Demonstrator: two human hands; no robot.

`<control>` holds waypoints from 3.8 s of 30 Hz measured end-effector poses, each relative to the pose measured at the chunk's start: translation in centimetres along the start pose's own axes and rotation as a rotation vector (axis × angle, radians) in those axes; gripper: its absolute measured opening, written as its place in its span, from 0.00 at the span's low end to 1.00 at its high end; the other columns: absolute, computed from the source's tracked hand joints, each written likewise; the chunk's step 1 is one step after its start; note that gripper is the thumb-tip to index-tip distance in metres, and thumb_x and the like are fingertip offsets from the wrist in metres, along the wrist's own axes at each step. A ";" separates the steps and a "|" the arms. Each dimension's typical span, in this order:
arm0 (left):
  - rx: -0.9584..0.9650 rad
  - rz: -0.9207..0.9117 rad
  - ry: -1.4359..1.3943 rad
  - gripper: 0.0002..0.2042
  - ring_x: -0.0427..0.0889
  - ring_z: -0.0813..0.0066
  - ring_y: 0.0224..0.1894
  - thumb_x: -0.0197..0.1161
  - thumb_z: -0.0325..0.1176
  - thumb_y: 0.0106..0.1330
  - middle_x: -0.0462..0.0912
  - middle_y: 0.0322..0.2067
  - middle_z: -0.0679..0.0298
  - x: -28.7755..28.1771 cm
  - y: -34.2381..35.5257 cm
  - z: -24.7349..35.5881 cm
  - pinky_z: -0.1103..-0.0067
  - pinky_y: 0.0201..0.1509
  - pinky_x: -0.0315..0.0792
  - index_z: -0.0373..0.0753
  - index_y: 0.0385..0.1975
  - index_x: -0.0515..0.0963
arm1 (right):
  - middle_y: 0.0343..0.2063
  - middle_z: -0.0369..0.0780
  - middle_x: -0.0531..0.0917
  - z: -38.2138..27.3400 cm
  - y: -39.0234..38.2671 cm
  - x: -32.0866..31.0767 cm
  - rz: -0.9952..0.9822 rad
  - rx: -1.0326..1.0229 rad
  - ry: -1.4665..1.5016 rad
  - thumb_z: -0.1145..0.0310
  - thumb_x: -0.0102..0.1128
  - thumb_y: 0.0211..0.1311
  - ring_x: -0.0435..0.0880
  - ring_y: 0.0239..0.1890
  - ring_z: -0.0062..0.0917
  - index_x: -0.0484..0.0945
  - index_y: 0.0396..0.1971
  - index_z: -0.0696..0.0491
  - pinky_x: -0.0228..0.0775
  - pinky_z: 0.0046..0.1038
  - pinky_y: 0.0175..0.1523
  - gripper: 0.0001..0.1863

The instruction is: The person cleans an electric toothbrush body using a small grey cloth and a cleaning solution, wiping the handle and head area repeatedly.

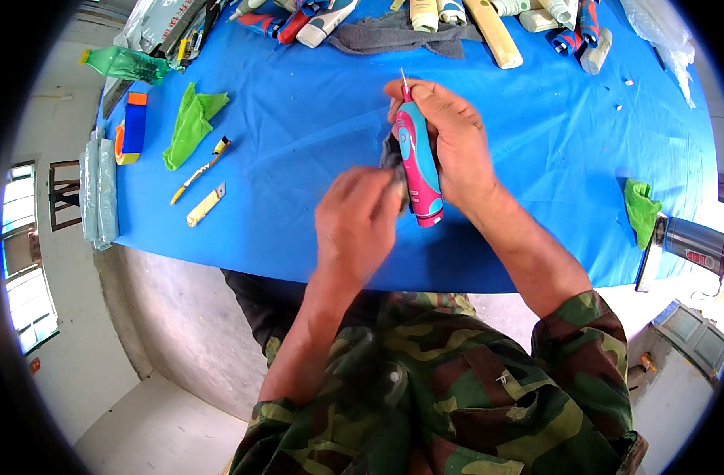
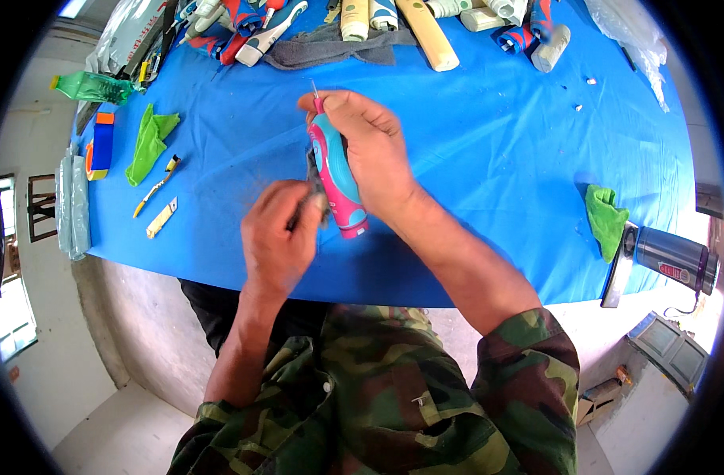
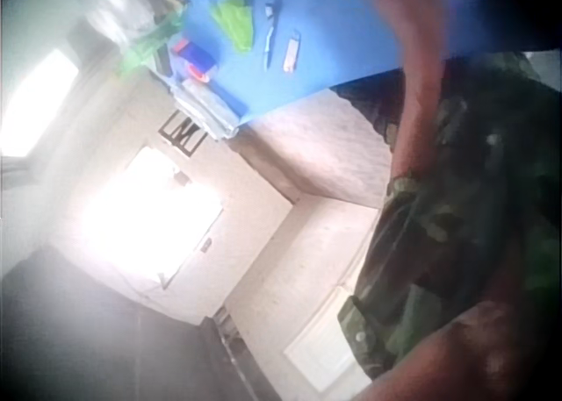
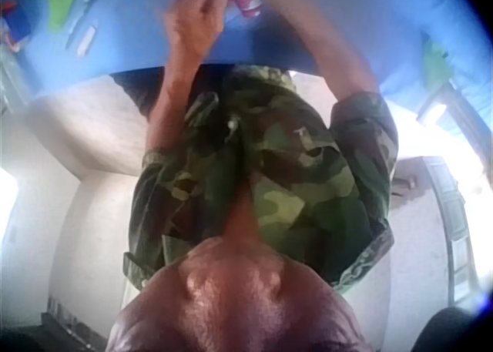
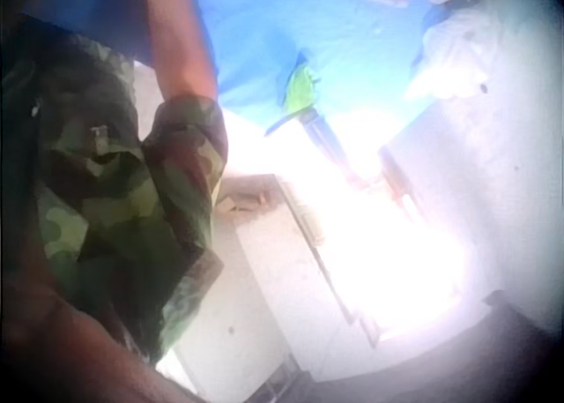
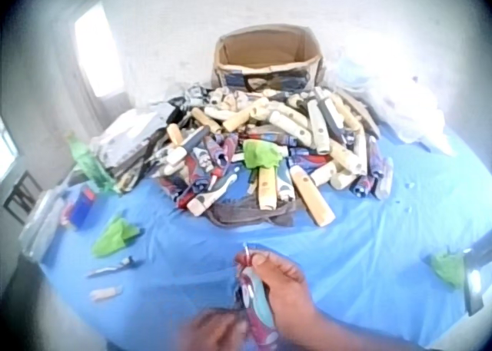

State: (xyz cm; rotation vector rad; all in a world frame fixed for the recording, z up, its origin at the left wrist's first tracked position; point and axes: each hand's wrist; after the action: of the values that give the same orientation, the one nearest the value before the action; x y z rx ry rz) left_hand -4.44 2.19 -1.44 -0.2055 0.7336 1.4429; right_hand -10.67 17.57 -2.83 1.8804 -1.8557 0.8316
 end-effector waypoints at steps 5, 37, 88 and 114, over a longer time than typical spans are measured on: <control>0.132 -0.062 0.145 0.10 0.83 0.53 0.40 0.71 0.20 0.58 0.85 0.39 0.54 0.0 -1.5 0.6 0.66 0.43 0.78 0.33 0.39 0.83 | 0.36 0.38 0.85 0.3 0.3 -0.4 -0.046 -0.005 0.017 0.62 0.54 0.81 0.81 0.35 0.18 0.81 0.53 0.63 0.76 0.22 0.43 0.19; -0.108 0.129 -0.094 0.07 0.80 0.82 0.28 0.71 0.30 0.70 0.85 0.28 0.64 -1.3 6.2 2.5 0.80 0.32 0.75 0.32 0.40 0.85 | 0.36 0.33 0.85 2.1 0.3 0.6 -0.073 -0.172 -0.092 0.72 0.52 0.80 0.79 0.39 0.13 0.83 0.47 0.61 0.75 0.20 0.43 0.11; -0.567 -0.032 -0.503 0.11 0.80 0.87 0.33 0.71 0.32 0.69 0.86 0.34 0.67 0.7 4.3 0.6 0.85 0.36 0.75 0.32 0.45 0.83 | 0.33 0.44 0.88 -0.4 -3.6 -0.1 0.227 -0.331 -0.827 0.73 0.58 0.74 0.85 0.32 0.22 0.84 0.50 0.60 0.77 0.27 0.39 0.11; 0.117 -0.103 -0.378 0.12 0.86 0.60 0.43 0.64 0.32 0.74 0.87 0.43 0.53 3.5 3.7 -1.4 0.69 0.47 0.79 0.31 0.49 0.83 | 0.43 0.42 0.84 2.4 -4.9 -1.1 0.439 -0.672 -0.751 0.75 0.53 0.74 0.82 0.46 0.25 0.80 0.55 0.59 0.75 0.28 0.54 0.14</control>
State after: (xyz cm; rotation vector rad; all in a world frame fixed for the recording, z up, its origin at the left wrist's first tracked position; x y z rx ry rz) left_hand -8.54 4.86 -3.39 0.1172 0.4869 1.2877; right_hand -5.47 17.25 -4.65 1.4343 -2.5832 -0.4749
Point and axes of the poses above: each hand's wrist, its own y-axis towards the middle knuckle, its own x-axis out of the palm, z = x × y
